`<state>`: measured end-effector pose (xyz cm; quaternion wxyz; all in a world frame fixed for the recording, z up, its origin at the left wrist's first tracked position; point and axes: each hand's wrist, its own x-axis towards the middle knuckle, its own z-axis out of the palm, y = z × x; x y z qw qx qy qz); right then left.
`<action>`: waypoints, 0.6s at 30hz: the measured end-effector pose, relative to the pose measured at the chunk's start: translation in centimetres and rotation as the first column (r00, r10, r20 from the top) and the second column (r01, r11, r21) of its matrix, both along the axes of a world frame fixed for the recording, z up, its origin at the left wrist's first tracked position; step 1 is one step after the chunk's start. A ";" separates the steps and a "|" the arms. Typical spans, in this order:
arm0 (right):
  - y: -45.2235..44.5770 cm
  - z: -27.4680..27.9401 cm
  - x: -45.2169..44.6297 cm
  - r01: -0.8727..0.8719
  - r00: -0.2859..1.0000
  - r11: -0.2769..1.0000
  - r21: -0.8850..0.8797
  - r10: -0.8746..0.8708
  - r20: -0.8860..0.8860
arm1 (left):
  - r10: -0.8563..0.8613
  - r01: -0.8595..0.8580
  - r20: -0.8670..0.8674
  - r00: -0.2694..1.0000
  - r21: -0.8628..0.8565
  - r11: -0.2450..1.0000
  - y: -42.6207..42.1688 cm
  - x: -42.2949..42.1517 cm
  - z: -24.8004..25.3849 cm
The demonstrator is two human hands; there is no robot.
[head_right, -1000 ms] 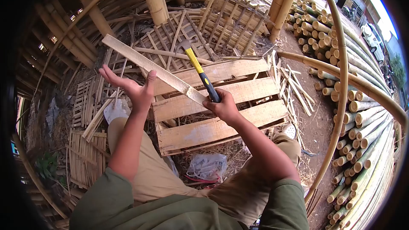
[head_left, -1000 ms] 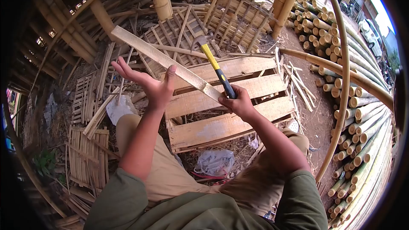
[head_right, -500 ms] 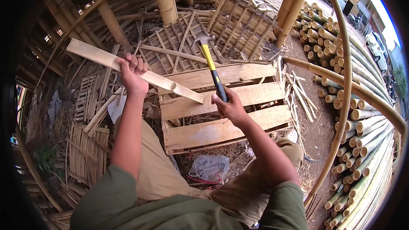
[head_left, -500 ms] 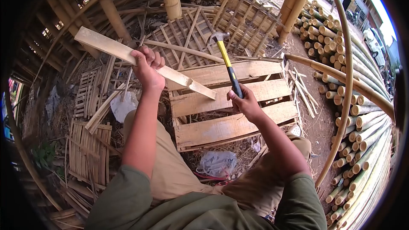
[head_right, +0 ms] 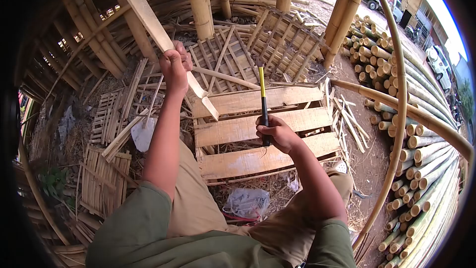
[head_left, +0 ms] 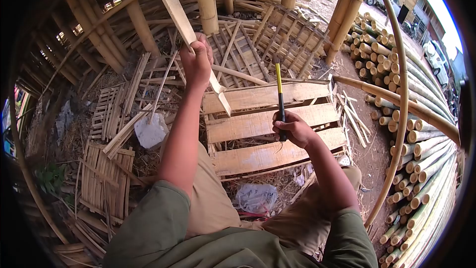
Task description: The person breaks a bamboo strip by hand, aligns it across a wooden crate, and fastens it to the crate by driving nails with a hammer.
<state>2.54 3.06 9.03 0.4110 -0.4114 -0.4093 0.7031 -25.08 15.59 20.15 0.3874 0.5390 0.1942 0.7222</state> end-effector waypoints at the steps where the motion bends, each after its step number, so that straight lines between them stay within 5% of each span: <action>1: 0.2 -1.1 0.2 0.079 0.992 0.997 0.001 -0.079 0.100 | -0.038 0.039 0.016 0.999 -0.019 0.999 0.7 0.0 -0.2; 2: 1.0 -2.0 1.2 0.167 0.920 0.986 0.006 -0.158 0.358 | -0.057 0.058 0.024 0.998 -0.031 0.998 1.8 -0.1 -0.5; 3: 0.7 -1.0 0.6 0.164 0.920 0.986 0.012 -0.158 0.360 | -0.044 0.046 0.030 0.999 -0.058 0.997 2.1 0.1 -0.2; 5: -0.5 2.0 -1.0 0.060 0.689 0.966 0.253 -0.224 0.690 | -0.079 0.083 0.037 0.996 -0.099 0.992 2.8 0.3 0.3; 6: -1.0 1.8 -1.4 0.022 0.686 0.921 0.390 -0.298 0.664 | -0.104 0.106 0.021 0.994 -0.127 0.986 3.3 0.4 0.4; 7: -1.5 2.6 -1.6 0.028 0.733 0.965 0.260 -0.197 0.651 | -0.130 0.130 0.012 0.991 -0.118 0.984 3.7 0.6 0.4; 11: -1.7 1.8 -3.1 -0.089 0.804 0.931 0.355 -0.143 0.577 | -0.225 0.216 -0.045 0.973 -0.148 0.965 4.7 1.1 0.5; 13: -2.0 2.9 -4.2 -0.118 0.702 0.780 0.615 -0.373 0.607 | -0.241 0.228 -0.069 0.968 -0.158 0.961 5.1 1.4 0.2; 18: -3.5 4.1 -5.5 -0.151 0.572 0.814 0.561 -0.391 0.721 | -0.278 0.263 -0.071 0.958 -0.174 0.949 5.5 1.9 0.4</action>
